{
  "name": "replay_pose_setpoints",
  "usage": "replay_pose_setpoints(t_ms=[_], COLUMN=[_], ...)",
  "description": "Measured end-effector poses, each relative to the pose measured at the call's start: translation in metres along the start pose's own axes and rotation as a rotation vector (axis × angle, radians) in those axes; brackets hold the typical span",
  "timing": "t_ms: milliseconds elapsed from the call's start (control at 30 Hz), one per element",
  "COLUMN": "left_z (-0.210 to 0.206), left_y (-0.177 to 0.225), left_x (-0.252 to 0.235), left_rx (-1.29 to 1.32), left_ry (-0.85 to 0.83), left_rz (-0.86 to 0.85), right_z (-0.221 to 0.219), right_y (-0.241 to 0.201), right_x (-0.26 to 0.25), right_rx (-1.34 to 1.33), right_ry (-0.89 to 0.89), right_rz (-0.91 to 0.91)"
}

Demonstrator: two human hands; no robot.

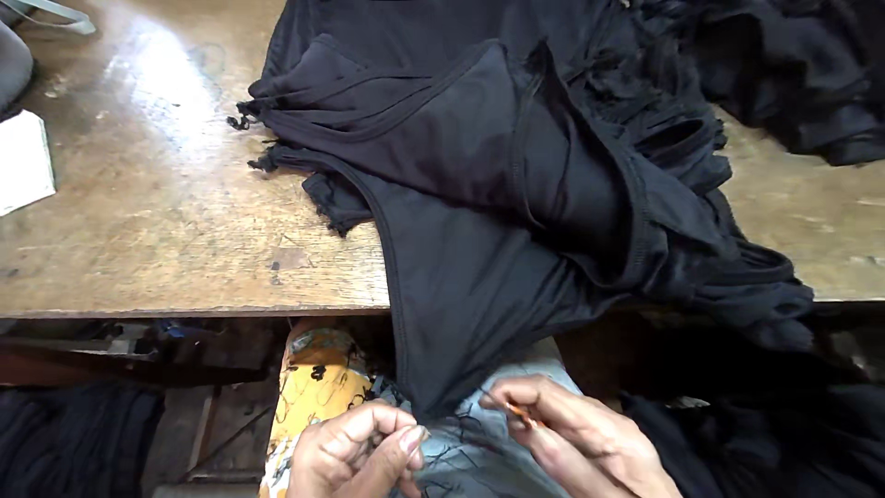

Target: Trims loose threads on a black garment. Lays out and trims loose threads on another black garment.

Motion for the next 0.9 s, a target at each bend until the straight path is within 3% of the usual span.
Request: replay_pose_setpoints(t_ms=[133,267,467,567,700,900], left_z=[-0.001,-0.003,0.0,0.009,0.007,0.002], left_y=[0.003,0.001,-0.009,-0.028,-0.047,-0.043], left_x=[0.005,0.004,-0.003,-0.022,-0.054,-0.065], left_rx=[-0.041,-0.028,-0.034,-0.071,0.11,0.128], left_ry=[0.003,0.004,0.031,0.112,0.165,0.177], left_rz=[0.013,0.0,0.038,0.154,0.308,0.273], right_z=[-0.011,-0.027,-0.026,-0.024,-0.022,-0.018], right_y=[0.005,0.018,0.032,0.034,0.039,0.052], right_x=[0.019,0.022,0.022,0.029,0.033,0.033], right_rx=[-0.052,-0.185,-0.317,-0.362,-0.335,-0.297], right_ry=[-0.111,-0.07,0.01,0.021,0.051,0.08], right_rz=[-0.281,-0.487,-0.554,-0.569,-0.575,-0.563])
Point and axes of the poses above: each hand's wrist, its own x-axis away from the middle knuckle, its own z-axis out of the back of the hand, y = z × x, the point moved 8 cm from there along -x, towards the middle knuckle, and after that the axes turned 10 degrees about z, right-handed, at the moved point
